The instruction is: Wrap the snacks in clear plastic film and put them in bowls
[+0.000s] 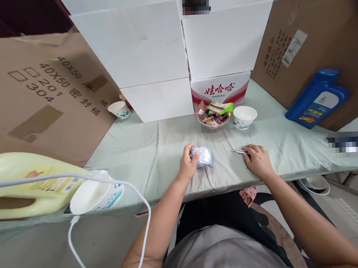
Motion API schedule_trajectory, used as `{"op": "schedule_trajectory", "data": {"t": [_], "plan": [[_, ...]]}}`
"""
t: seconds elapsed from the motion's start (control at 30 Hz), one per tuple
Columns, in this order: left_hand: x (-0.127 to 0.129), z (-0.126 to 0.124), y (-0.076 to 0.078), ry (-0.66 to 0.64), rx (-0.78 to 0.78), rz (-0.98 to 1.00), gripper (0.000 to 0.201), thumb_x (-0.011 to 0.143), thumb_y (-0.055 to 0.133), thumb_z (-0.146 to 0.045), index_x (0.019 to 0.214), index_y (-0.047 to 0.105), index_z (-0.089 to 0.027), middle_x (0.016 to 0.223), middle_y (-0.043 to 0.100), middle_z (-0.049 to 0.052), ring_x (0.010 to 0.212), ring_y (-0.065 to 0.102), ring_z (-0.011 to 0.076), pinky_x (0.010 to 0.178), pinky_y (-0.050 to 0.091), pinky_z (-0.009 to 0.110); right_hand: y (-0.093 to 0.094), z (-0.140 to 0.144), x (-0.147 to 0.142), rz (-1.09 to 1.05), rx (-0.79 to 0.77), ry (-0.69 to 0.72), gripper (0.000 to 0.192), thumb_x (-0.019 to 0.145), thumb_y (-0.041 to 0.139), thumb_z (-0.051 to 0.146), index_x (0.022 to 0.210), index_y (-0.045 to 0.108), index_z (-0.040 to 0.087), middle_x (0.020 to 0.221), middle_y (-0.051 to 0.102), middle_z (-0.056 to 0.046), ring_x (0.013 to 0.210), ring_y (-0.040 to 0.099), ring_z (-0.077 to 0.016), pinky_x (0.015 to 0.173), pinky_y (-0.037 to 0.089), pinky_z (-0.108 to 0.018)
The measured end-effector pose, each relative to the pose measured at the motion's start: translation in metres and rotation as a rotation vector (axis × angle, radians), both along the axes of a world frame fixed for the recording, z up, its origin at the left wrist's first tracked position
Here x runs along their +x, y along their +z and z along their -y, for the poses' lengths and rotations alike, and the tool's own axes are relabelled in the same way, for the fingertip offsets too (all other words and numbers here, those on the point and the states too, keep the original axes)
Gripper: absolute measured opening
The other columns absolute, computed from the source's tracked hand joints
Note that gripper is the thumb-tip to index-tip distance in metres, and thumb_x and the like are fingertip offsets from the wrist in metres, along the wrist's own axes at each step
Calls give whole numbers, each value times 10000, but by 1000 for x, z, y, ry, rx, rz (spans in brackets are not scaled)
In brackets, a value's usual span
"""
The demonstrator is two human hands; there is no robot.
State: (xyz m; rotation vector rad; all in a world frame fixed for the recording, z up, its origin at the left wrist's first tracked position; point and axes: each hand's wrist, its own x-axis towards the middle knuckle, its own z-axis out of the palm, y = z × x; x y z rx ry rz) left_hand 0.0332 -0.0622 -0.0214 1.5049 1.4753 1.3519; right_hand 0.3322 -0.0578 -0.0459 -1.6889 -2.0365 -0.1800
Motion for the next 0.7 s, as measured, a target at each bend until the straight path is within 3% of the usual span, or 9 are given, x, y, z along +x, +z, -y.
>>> {"op": "schedule_trajectory", "data": {"t": [0.1,0.17,0.3,0.4,0.5,0.57,0.7], "plan": [[10,4,-13,24,173,-252,222,878,540,-329,1042,631,-210,1072,599,99,1043,553,251,980,433,422,0,-1,3,-9,-7,11,288,912,485,302,1075,695,189,1151,664,-109,1065,541,-291,891,415,-421],[7,4,-17,59,248,-329,234,899,510,-343,1016,658,-204,1138,560,120,1115,514,269,1021,403,441,0,-1,4,-26,-11,22,280,912,486,292,1067,697,191,1146,666,-114,1067,545,-294,896,417,-432],[2,1,-20,37,263,-341,278,925,476,-368,1030,676,-206,1076,550,109,1061,540,249,994,433,417,9,3,-11,-149,-25,43,295,940,451,292,1091,679,180,1036,691,-121,974,594,-275,846,450,-407],[1,-3,-21,-16,240,-318,285,937,464,-369,1029,676,-203,1075,551,103,1032,565,231,960,459,387,22,13,-48,-217,-10,171,326,973,428,321,1186,638,192,1015,682,-114,903,617,-242,801,463,-358],[1,-4,-22,-29,245,-310,311,969,400,-341,1019,670,-195,1066,557,97,1021,578,212,951,467,370,36,22,-92,-108,-40,345,299,964,471,292,1212,631,242,1020,666,-100,878,616,-231,768,448,-342],[-1,-4,-24,-24,261,-328,319,979,368,-312,1017,661,-192,1063,563,93,1030,579,206,959,467,372,44,25,-109,-13,-91,387,294,951,495,244,1210,635,249,1050,652,-102,867,614,-224,760,439,-339],[-2,-5,-31,-13,274,-410,281,964,376,-258,1026,640,-182,1085,569,97,1044,581,206,951,483,377,44,21,-94,87,-179,293,302,952,495,222,1210,651,243,1074,640,-100,889,615,-214,791,439,-330]]}}
